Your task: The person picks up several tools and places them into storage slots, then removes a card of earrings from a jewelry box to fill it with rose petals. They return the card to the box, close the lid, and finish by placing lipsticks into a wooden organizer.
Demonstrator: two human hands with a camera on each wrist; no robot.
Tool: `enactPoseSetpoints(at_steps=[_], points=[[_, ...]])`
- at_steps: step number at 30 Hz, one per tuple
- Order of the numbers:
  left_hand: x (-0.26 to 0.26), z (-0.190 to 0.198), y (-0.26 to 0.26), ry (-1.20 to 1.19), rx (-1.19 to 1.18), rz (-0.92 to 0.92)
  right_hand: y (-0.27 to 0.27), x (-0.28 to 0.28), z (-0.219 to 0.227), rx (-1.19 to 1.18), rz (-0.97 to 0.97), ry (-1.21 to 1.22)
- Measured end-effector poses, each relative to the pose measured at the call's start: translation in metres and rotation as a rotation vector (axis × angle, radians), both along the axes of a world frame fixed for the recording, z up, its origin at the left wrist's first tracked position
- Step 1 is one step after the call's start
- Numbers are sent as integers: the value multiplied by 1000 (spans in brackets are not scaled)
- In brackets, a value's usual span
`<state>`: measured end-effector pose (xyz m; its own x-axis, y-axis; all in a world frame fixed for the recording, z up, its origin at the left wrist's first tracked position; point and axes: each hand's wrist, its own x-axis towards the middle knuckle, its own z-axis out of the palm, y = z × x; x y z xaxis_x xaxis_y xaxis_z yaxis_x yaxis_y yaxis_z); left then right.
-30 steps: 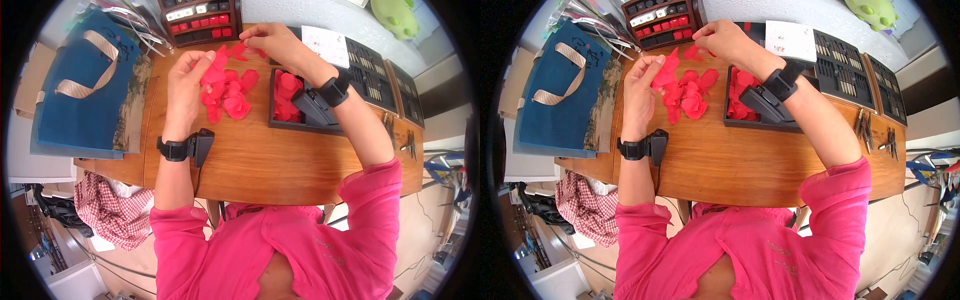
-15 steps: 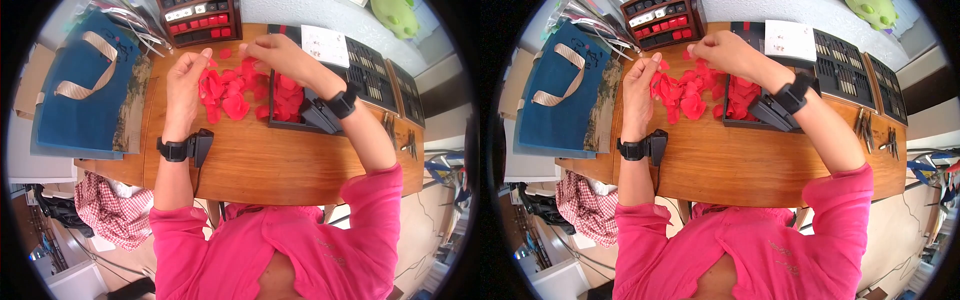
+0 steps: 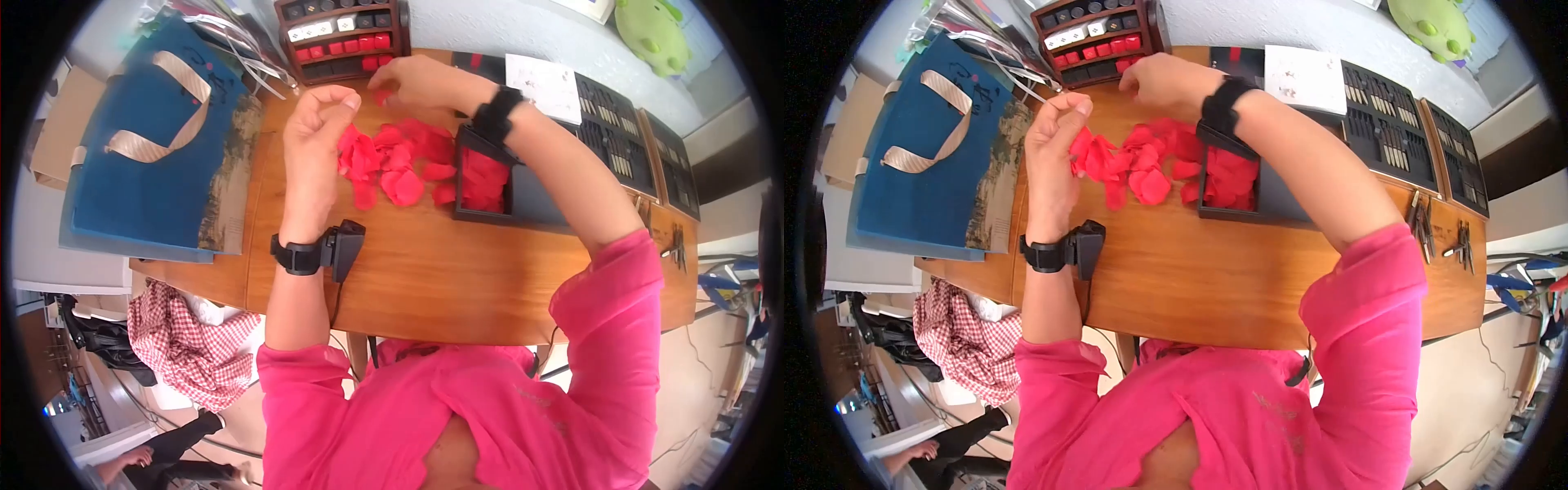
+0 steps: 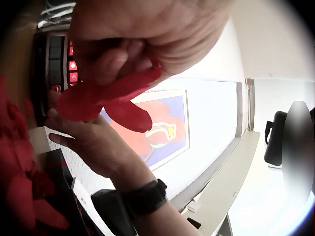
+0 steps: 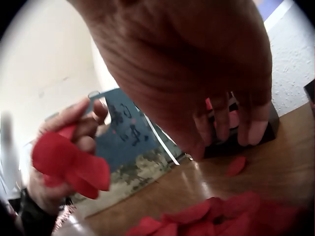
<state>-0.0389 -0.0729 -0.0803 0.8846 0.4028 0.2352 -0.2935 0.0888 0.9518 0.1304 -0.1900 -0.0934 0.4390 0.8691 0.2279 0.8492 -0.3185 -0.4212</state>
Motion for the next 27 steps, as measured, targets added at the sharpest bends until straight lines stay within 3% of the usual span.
enactPoseSetpoints(at_steps=[3, 13, 20, 23, 26, 27], points=[[2, -2, 8, 1, -47, -14, 23, 9, -2, -305, 6, 12], [7, -13, 21, 30, -237, -56, 25, -9, 2, -433, 2, -64], [6, -13, 19, 56, -199, -91, -33, -50, 41, -239, 17, 483], [6, -15, 12, 66, -123, -115, -41, -70, 42, -102, -95, 759], [6, -12, 2, 55, -64, -119, -45, -83, 39, 51, -6, 887], [6, -10, -2, 49, -48, -113, -48, -85, 40, 24, 6, 816]])
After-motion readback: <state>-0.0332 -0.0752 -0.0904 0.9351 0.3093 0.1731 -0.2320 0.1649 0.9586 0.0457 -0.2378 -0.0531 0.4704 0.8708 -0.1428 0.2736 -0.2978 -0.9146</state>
